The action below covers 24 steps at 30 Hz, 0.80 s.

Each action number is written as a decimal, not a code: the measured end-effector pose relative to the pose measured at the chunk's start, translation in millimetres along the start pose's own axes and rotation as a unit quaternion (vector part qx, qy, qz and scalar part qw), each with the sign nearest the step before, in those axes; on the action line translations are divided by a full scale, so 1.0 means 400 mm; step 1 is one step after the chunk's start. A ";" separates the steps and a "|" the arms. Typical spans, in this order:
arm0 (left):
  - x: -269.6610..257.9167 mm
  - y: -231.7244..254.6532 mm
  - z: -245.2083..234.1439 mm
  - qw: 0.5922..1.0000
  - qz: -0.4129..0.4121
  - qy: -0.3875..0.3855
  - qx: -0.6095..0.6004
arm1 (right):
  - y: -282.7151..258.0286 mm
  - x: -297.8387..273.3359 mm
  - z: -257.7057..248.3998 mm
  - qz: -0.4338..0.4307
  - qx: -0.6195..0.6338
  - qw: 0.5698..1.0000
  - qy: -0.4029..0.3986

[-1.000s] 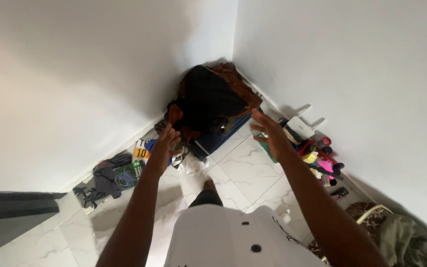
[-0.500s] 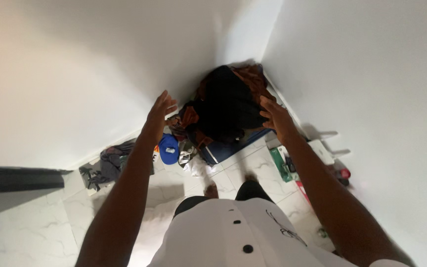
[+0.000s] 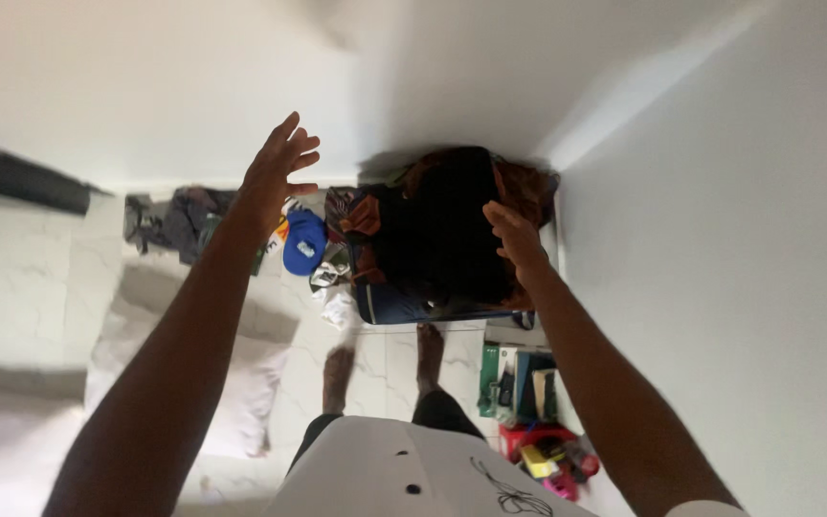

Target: The person picks up various garments from a cluttered floor and bed, folds them by hand, and places them into a laundry basket. The person handles shirts, pants, and other clothing items one at a time.

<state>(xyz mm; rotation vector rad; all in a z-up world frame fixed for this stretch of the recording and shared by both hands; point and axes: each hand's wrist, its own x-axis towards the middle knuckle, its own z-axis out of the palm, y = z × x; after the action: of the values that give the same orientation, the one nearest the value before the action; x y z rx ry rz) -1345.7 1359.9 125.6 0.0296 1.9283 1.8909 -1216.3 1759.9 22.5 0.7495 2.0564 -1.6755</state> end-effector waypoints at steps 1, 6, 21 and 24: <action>-0.013 -0.005 0.008 1.000 -0.010 0.014 0.005 | 0.018 0.033 0.000 0.009 -0.002 1.000 -0.009; -0.047 -0.013 0.021 0.997 -0.010 0.073 0.024 | 0.125 0.253 0.010 0.060 -0.045 0.997 -0.037; -0.195 -0.071 -0.018 0.972 -0.097 0.210 0.028 | 0.467 0.651 0.200 0.139 -0.529 0.827 -0.133; -0.215 -0.100 0.003 0.971 -0.108 0.215 -0.003 | 0.476 0.629 0.214 0.227 -0.372 0.897 -0.075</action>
<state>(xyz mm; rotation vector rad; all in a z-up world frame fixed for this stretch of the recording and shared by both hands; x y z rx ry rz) -1256.2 1331.6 112.4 -0.6137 2.0914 1.8644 -1299.2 1745.2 -293.4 0.7119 1.9771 -0.5895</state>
